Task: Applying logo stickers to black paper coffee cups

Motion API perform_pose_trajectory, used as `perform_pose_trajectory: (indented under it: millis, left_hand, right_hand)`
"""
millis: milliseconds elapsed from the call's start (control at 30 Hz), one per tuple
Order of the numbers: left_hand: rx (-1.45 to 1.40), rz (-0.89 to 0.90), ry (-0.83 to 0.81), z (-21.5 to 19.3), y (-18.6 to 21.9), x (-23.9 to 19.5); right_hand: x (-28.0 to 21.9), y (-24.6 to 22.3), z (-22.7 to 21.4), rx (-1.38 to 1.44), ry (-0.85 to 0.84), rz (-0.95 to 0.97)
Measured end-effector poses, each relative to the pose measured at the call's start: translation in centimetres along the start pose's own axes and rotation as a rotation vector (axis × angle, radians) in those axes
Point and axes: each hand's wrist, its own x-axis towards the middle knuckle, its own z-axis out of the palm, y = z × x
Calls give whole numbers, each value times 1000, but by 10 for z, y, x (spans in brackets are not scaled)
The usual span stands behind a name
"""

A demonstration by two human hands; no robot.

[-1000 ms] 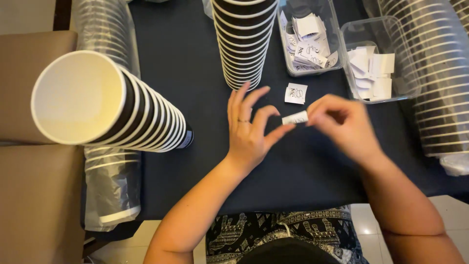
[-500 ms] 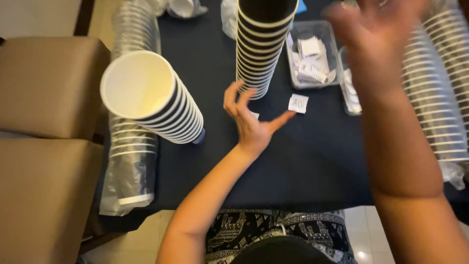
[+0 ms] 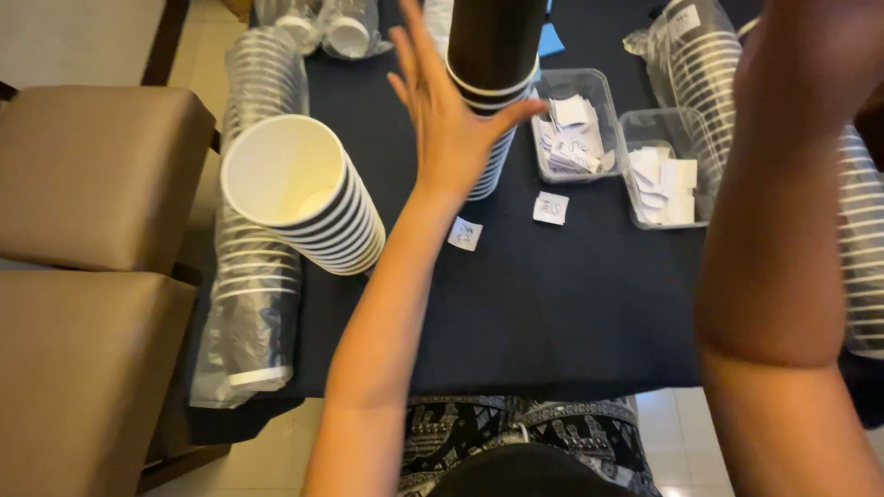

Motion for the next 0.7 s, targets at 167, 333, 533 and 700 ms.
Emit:
perform_pose_trajectory:
  millis: [167,333,533,700]
  left_hand:
    - [-326,143,-78,-9,34,-93]
    - [-780,-386,-635,20,-17,-131]
    - [-1198,-755,-567,37,-56,-134]
    - [-1262,-726,-577,34,-46,-149]
  right_hand:
    - [-22,-140,11,1014,1029,676]
    - [-62,-232,10,382,77,-370]
    - [-93,-233,-6,593,-74,155]
    - [-95,-209,-13,853,-64,714]
